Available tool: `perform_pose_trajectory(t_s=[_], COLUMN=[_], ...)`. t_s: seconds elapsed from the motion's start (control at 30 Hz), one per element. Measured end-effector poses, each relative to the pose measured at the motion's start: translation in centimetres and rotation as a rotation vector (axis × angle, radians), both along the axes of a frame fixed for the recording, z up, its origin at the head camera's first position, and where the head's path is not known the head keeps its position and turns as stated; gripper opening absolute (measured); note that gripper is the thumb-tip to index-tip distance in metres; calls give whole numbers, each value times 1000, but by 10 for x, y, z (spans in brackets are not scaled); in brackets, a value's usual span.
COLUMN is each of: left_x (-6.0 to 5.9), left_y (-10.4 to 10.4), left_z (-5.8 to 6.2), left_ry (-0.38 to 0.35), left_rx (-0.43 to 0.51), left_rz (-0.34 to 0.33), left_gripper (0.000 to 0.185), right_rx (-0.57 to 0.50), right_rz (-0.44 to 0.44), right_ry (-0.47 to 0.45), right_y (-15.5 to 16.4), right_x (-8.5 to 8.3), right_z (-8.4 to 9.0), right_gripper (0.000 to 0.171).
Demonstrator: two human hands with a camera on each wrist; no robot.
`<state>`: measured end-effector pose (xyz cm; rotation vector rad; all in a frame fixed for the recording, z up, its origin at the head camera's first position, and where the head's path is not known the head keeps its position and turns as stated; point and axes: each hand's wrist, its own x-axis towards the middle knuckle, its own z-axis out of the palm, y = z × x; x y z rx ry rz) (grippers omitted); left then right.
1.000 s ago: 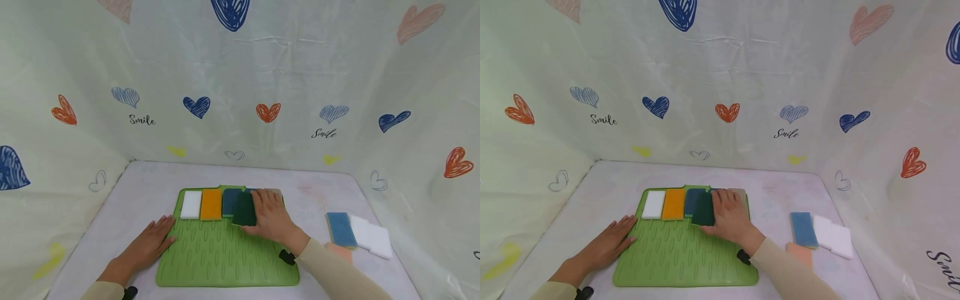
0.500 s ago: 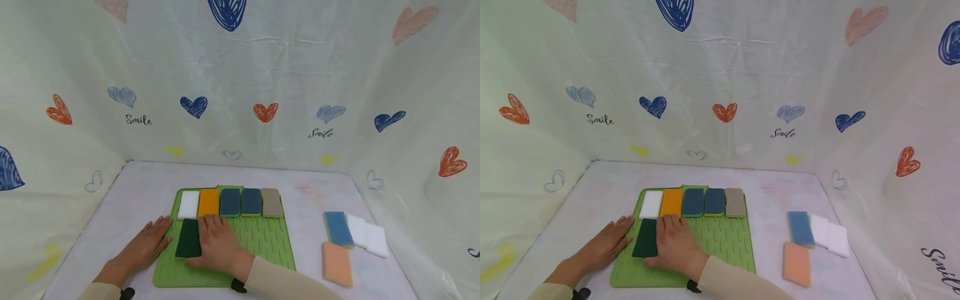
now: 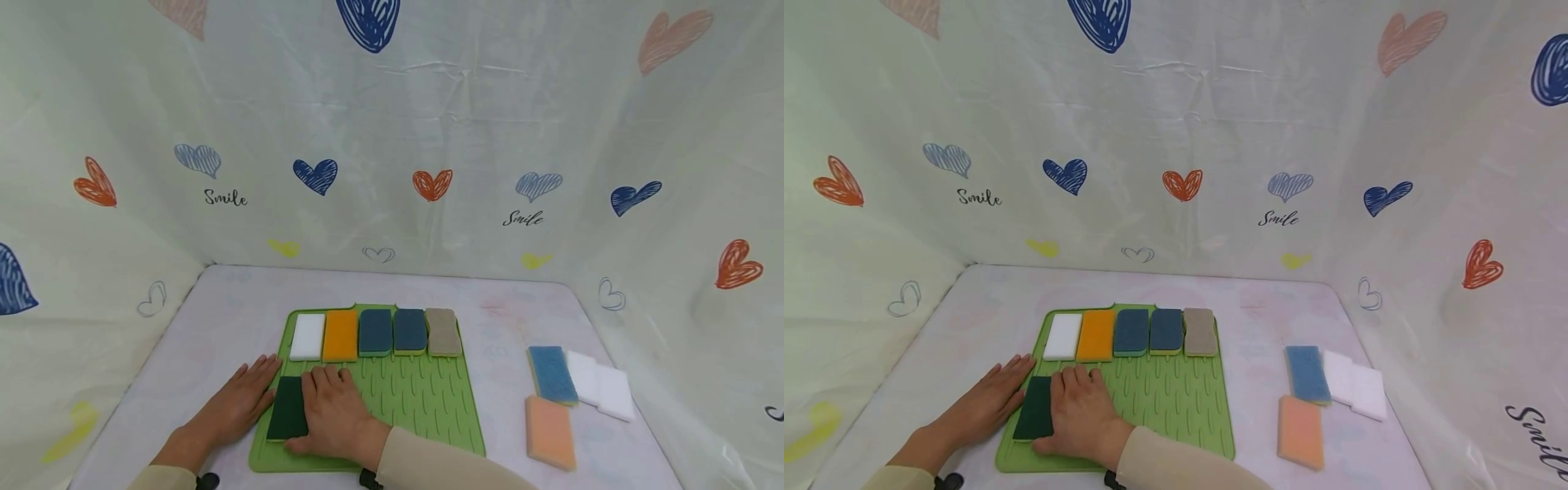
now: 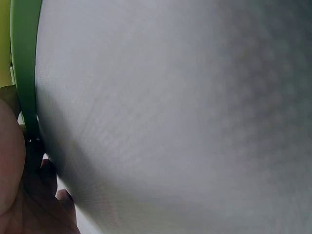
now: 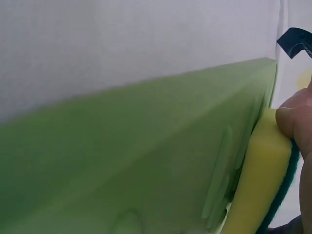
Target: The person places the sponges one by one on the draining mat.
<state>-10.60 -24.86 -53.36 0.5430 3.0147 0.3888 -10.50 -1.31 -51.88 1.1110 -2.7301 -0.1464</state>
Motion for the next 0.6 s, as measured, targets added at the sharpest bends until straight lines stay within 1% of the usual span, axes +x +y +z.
perform_pose_trajectory(t_s=[0.1, 0.33, 0.6], left_x=[0, 0, 0], left_y=[1, 2, 1], left_z=[1, 4, 1], left_ry=[3, 4, 3], left_rx=[-4, -16, -5], left_rz=[-2, -7, 2], left_gripper=[60, 61, 60], right_rx=[9, 9, 18], right_rz=[-5, 4, -2], right_ry=[2, -39, -42], right_y=[0, 0, 0], right_x=[0, 0, -1], right_z=[-1, -1, -1], right_gripper=[105, 104, 105])
